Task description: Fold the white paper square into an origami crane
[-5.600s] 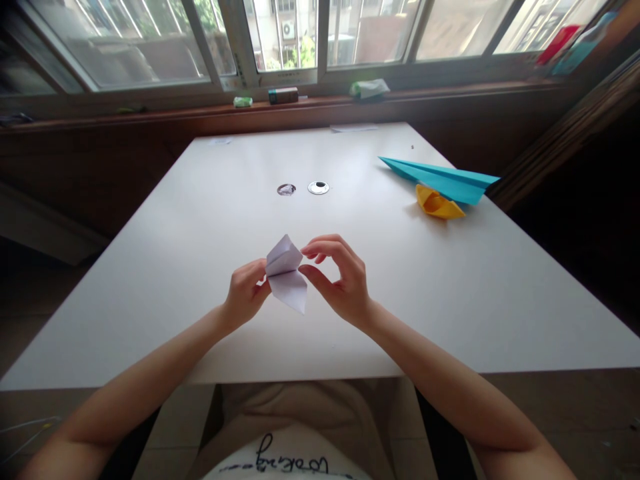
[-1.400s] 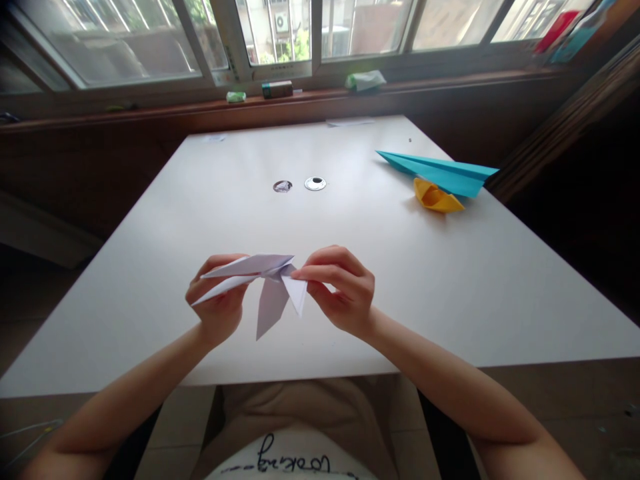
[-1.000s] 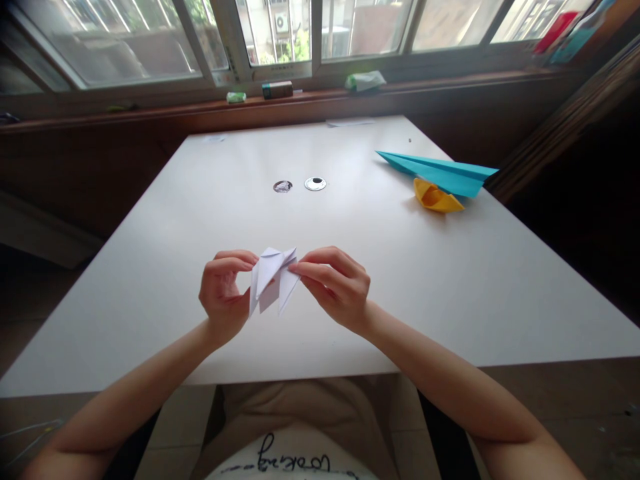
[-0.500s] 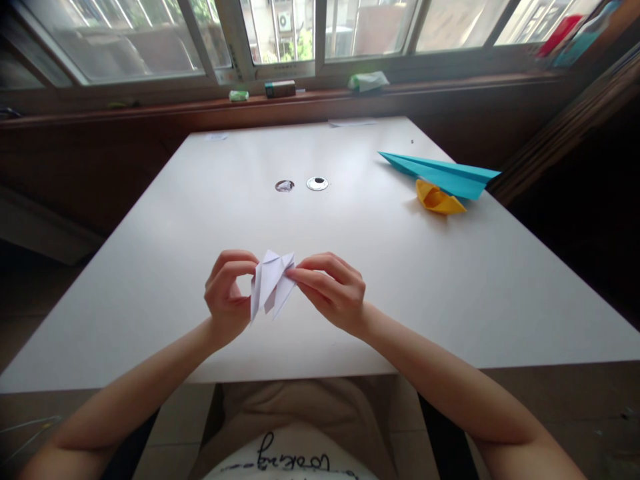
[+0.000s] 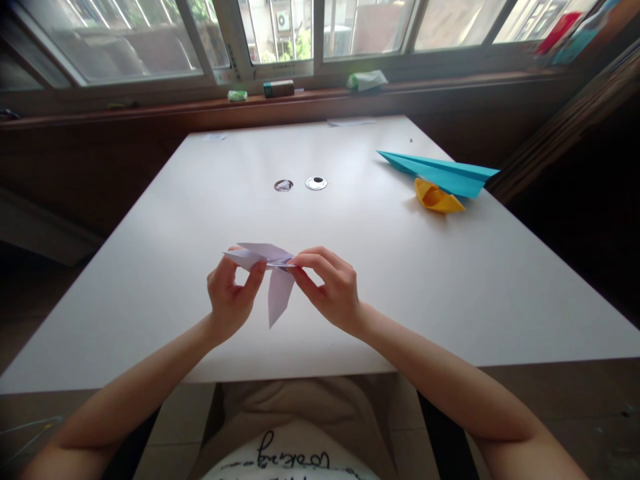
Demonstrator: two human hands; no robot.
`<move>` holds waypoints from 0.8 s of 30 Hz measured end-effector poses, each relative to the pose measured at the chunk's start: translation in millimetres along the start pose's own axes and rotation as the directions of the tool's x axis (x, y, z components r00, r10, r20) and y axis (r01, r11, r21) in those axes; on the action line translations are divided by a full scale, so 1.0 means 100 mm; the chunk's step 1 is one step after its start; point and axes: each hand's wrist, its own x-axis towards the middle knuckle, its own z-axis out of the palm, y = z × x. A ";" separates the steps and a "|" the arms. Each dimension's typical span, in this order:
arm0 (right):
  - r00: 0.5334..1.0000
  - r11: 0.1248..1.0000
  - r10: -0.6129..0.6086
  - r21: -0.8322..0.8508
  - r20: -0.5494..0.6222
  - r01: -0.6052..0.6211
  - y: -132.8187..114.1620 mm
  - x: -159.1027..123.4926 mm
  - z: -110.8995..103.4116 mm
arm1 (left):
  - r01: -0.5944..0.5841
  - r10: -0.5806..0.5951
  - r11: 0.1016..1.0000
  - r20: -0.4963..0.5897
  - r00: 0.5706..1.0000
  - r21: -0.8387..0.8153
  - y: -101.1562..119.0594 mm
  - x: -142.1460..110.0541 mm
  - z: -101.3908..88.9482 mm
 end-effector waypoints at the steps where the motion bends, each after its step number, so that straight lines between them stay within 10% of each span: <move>1: 1.000 1.000 0.008 0.006 0.002 -0.008 0.00 0.00 0.00 | 0.007 -0.007 1.000 -0.002 1.000 0.006 0.00 0.00 0.00; 24: 0.995 0.991 0.104 0.082 -0.005 -0.103 -0.03 -0.01 0.00 | 0.356 -0.366 0.881 0.027 0.930 -0.310 -0.02 -0.06 0.06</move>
